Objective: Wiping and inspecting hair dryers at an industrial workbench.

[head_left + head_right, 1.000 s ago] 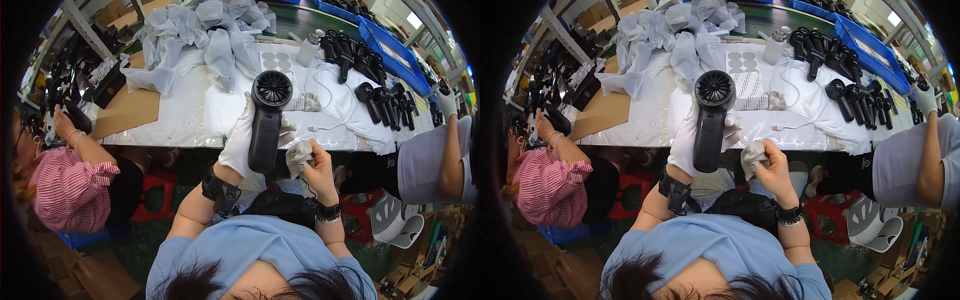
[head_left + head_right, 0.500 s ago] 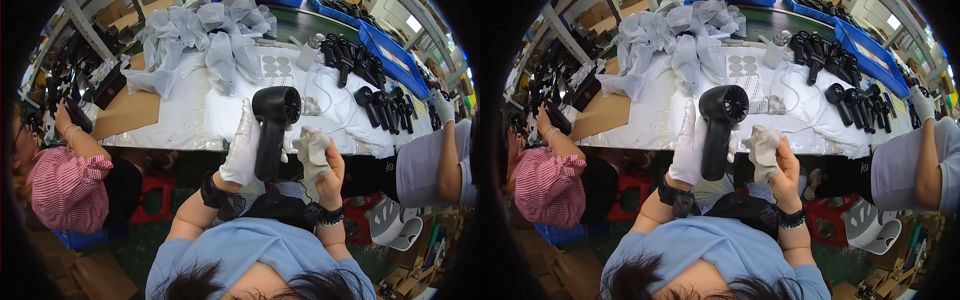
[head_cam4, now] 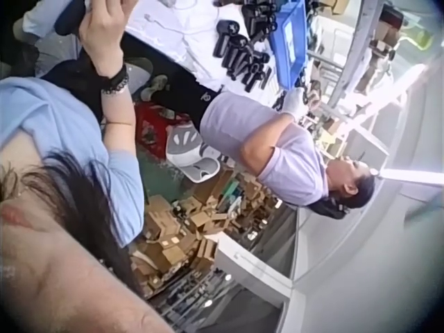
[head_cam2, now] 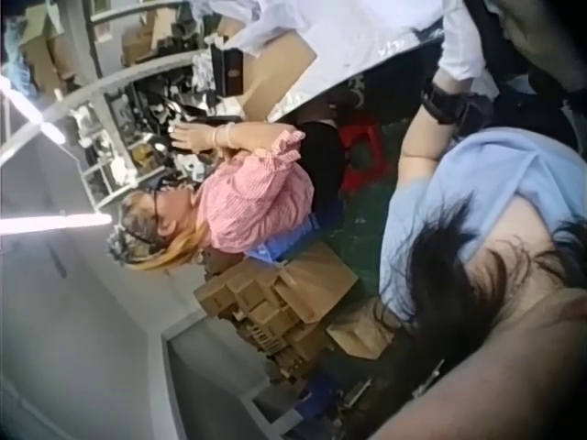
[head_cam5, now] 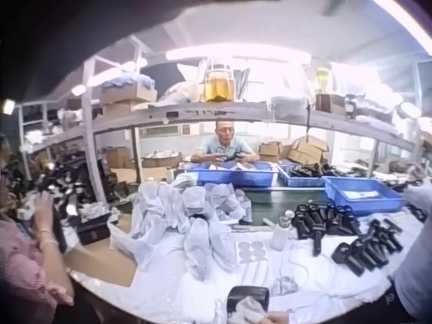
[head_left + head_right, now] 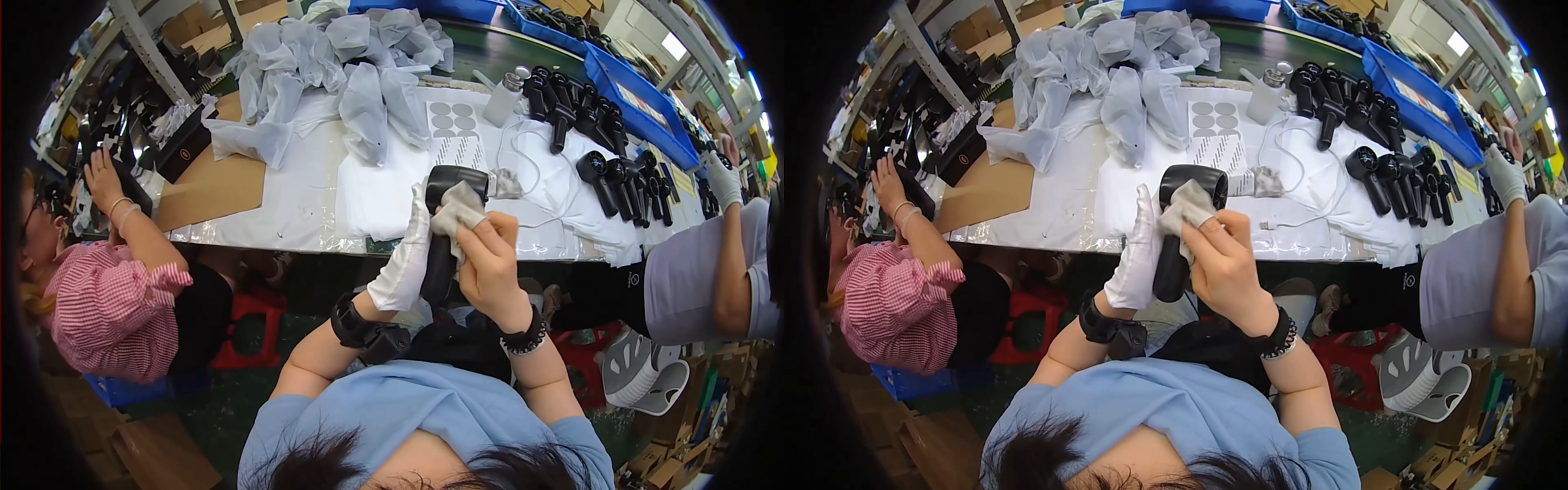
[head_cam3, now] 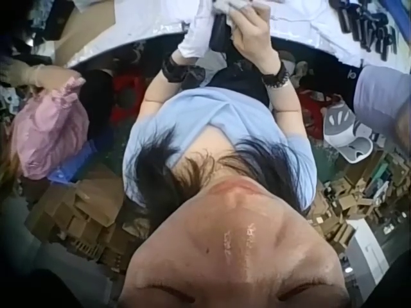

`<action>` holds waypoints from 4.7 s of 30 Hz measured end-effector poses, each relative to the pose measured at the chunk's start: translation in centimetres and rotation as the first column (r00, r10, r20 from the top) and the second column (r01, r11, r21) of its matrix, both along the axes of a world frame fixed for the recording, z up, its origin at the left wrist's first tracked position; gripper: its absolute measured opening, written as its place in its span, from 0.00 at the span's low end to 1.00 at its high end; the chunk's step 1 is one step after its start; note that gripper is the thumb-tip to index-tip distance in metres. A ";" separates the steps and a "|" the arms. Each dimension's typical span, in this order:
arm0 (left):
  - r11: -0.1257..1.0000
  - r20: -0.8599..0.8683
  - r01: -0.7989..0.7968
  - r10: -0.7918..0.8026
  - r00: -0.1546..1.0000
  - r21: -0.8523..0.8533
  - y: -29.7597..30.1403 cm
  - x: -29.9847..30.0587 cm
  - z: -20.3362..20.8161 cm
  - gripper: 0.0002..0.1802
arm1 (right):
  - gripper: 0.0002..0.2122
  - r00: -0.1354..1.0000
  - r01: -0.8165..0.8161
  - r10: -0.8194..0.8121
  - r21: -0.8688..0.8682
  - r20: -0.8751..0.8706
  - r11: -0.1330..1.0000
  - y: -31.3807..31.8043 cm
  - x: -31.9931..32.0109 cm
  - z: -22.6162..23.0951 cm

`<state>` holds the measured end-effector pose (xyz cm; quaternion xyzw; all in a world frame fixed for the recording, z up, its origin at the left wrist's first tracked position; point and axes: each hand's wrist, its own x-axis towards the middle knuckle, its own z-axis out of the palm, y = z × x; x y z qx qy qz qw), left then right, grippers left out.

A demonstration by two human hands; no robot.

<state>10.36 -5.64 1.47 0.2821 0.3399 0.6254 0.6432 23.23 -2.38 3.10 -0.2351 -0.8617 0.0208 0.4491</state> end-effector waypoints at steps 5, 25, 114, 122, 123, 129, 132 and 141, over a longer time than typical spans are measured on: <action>0.996 -0.079 -0.011 0.004 0.997 -0.086 -0.3 -0.5 -0.1 0.38 | 0.16 0.974 -0.223 0.207 -0.234 -0.092 0.946 -0.9 0.5 -1.2; 0.969 -0.300 0.001 0.075 0.951 0.246 -1.3 -0.6 1.8 0.54 | 0.08 0.758 -0.598 0.084 -0.637 -0.647 0.487 -2.4 6.4 -1.9; 0.998 -0.419 -0.033 0.048 0.907 0.044 -1.4 -0.6 3.7 0.27 | 0.11 0.765 -0.388 -0.059 -0.532 -0.642 0.753 1.5 5.2 0.1; 0.758 -0.633 -0.145 0.621 0.463 0.636 -1.2 0.6 2.7 0.45 | 0.11 0.749 -0.170 -0.037 -0.246 -0.661 0.954 -1.1 3.7 2.9; 0.746 -0.612 -0.122 0.618 0.493 0.655 -1.0 0.6 2.4 0.47 | 0.12 0.810 -0.143 0.044 -0.123 -0.585 0.982 -1.7 3.7 3.1; 0.980 -0.023 -0.176 0.179 0.984 0.092 -1.4 0.9 -0.4 0.52 | 0.14 0.977 -0.074 0.138 0.347 -0.162 0.935 -1.8 1.7 3.4; 0.905 -0.481 -0.114 0.321 0.816 0.410 -0.5 0.2 -2.7 0.53 | 0.13 0.987 -0.013 0.066 0.347 -0.143 0.938 -1.0 1.2 4.2; 0.756 -0.749 0.104 0.604 0.272 0.647 -0.5 -0.1 0.1 0.33 | 0.14 0.752 -0.647 0.261 -0.601 -0.606 0.468 2.6 3.9 4.5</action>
